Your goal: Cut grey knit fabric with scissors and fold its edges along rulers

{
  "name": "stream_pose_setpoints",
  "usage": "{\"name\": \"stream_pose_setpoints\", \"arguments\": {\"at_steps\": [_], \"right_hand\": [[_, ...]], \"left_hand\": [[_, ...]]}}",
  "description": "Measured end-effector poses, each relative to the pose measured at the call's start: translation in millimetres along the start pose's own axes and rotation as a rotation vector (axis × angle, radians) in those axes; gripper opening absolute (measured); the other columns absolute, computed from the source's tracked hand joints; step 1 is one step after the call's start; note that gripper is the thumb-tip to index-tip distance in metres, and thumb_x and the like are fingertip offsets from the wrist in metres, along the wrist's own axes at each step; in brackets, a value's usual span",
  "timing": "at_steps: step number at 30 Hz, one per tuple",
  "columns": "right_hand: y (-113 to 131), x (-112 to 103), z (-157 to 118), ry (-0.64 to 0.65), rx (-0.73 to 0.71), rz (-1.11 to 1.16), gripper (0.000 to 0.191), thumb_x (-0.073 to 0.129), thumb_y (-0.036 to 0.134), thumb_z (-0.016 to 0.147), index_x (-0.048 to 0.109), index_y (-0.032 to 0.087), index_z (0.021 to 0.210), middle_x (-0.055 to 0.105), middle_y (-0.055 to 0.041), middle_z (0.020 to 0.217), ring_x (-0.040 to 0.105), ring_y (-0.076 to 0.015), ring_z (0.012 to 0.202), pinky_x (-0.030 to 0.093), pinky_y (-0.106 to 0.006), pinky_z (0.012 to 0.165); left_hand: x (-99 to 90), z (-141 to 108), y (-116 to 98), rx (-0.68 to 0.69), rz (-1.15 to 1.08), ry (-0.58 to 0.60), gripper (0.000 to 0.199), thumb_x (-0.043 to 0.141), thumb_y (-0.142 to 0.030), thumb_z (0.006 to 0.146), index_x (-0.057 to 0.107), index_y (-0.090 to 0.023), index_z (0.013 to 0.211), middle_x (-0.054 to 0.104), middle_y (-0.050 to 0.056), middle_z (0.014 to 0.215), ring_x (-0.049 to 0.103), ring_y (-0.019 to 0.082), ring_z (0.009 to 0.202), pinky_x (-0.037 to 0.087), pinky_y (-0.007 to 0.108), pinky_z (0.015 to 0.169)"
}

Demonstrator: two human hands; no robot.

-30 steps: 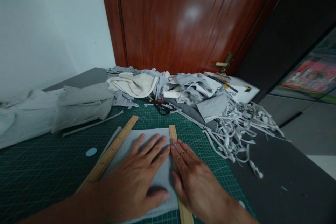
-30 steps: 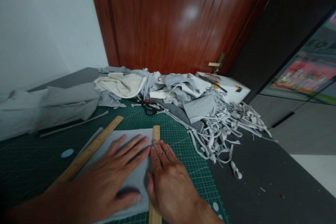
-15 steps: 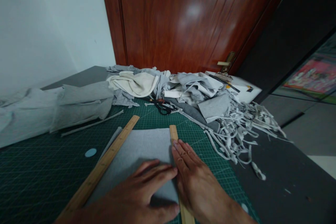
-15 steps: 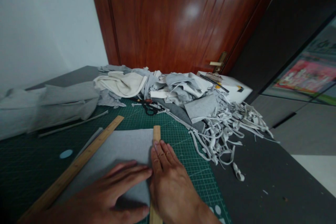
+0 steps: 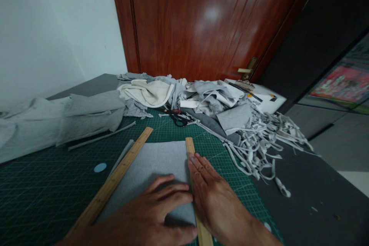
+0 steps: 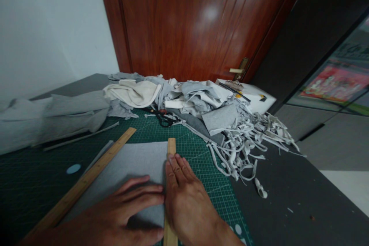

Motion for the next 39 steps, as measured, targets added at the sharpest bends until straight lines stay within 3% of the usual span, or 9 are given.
{"name": "stream_pose_setpoints", "arguments": {"at_steps": [5,10,18,29,32,36,39], "right_hand": [[0.1,-3.5,1.1,0.000,-0.015,0.009,0.065,0.046,-0.002,0.094,0.048,-0.010,0.158,0.048,-0.0320,0.166,0.043,-0.0417,0.158,0.045,-0.057,0.126],[-0.5,-5.9,2.5,-0.002,-0.004,0.032,0.062,0.049,0.003,0.098,0.048,-0.009,0.158,0.048,-0.0319,0.165,0.043,-0.0411,0.159,0.043,-0.056,0.128],[-3.9,-3.1,1.5,-0.013,0.013,0.038,0.061,0.048,0.004,0.099,0.049,-0.007,0.159,0.047,-0.0294,0.167,0.042,-0.0397,0.159,0.045,-0.057,0.127],[-3.2,-0.8,4.9,-0.002,0.053,0.039,0.060,0.052,0.006,0.097,0.054,-0.004,0.156,0.048,-0.0282,0.167,0.046,-0.0397,0.158,0.045,-0.060,0.128],[-2.7,-0.2,5.1,0.007,0.068,0.055,0.060,0.052,0.006,0.098,0.054,-0.003,0.157,0.049,-0.0270,0.168,0.045,-0.0393,0.159,0.044,-0.059,0.129],[-4.4,-5.6,7.1,0.013,0.089,0.085,0.058,0.052,0.007,0.100,0.054,-0.001,0.157,0.051,-0.0257,0.168,0.045,-0.0385,0.158,0.041,-0.058,0.131],[-10.9,-14.6,17.6,0.007,0.075,0.105,0.040,0.052,0.010,0.103,0.066,0.006,0.141,0.065,-0.0211,0.151,0.056,-0.0341,0.145,0.042,-0.055,0.130]], "left_hand": [[1.0,-0.7,0.8,-0.004,-0.043,-0.061,0.060,0.081,-0.023,0.088,0.070,-0.044,0.144,0.064,-0.001,0.160,0.060,0.031,0.145,0.034,0.053,0.134],[1.7,-1.5,1.5,-0.018,-0.043,-0.031,0.072,0.084,-0.024,0.086,0.063,-0.043,0.152,0.061,0.000,0.163,0.059,0.032,0.147,0.036,0.054,0.133],[0.4,-1.8,2.9,-0.088,-0.082,0.043,0.070,0.080,-0.023,0.085,0.065,-0.048,0.149,0.063,-0.001,0.161,0.060,0.034,0.145,0.038,0.059,0.130],[-9.1,-3.5,7.8,-0.029,-0.169,-0.020,0.072,0.075,-0.027,0.089,0.059,-0.050,0.155,0.062,-0.003,0.159,0.060,0.033,0.139,0.041,0.054,0.126],[-9.9,-3.1,6.5,-0.046,-0.167,0.023,0.075,0.078,-0.026,0.086,0.059,-0.050,0.155,0.058,-0.002,0.164,0.057,0.035,0.144,0.043,0.055,0.126],[-2.7,-3.7,9.2,-0.073,-0.118,0.079,0.077,0.080,-0.028,0.088,0.055,-0.051,0.157,0.053,0.000,0.169,0.054,0.037,0.150,0.045,0.060,0.124],[12.5,-6.7,22.2,-0.032,-0.094,0.061,0.074,0.078,-0.041,0.094,0.049,-0.056,0.160,0.050,0.002,0.171,0.052,0.041,0.151,0.044,0.064,0.123]]}}
Point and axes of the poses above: each hand's wrist, its own z-axis towards the middle knuckle, its own x-axis out of the palm, y = z × x, the point moved 3 cm from there along z, towards the middle knuckle
